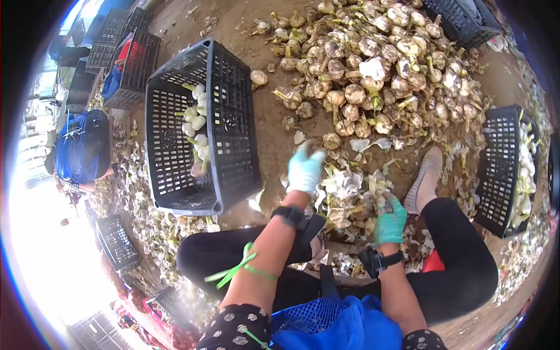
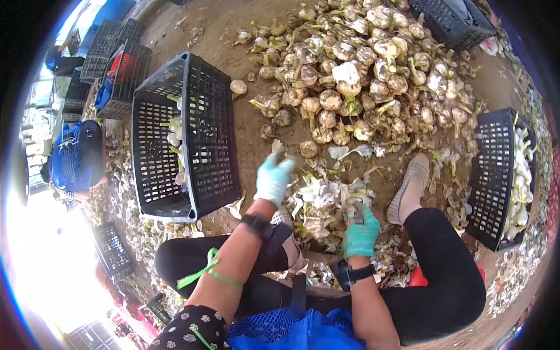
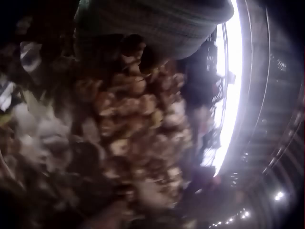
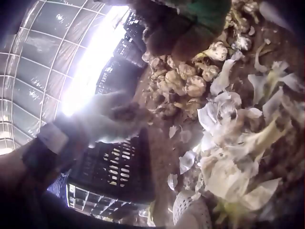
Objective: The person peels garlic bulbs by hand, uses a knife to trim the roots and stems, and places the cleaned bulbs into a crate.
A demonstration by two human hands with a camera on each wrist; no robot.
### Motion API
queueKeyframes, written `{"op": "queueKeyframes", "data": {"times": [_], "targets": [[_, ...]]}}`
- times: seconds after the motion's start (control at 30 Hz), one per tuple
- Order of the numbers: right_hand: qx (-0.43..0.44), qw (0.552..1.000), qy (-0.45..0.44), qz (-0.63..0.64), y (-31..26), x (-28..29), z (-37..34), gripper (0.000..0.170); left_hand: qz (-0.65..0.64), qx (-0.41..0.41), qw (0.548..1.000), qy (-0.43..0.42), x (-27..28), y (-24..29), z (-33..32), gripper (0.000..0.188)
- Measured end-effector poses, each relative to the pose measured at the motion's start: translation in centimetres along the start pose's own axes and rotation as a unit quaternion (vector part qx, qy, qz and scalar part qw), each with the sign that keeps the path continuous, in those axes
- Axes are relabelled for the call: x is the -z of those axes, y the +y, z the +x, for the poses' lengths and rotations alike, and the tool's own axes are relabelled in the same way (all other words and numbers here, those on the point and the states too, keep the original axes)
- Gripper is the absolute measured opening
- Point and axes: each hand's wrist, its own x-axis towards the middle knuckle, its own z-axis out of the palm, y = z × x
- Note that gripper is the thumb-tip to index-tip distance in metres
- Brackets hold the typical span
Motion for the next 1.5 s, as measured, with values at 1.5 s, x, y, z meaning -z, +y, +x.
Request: {"op": "queueKeyframes", "data": {"times": [1.5], "targets": [[0.194, 0.922, -0.195, -0.272, -3.7, 5.0, -8.1, 0.028, -0.092, -0.129, 0.931, -0.329, 1.6, 1.7, -19.7, 0.054]]}}
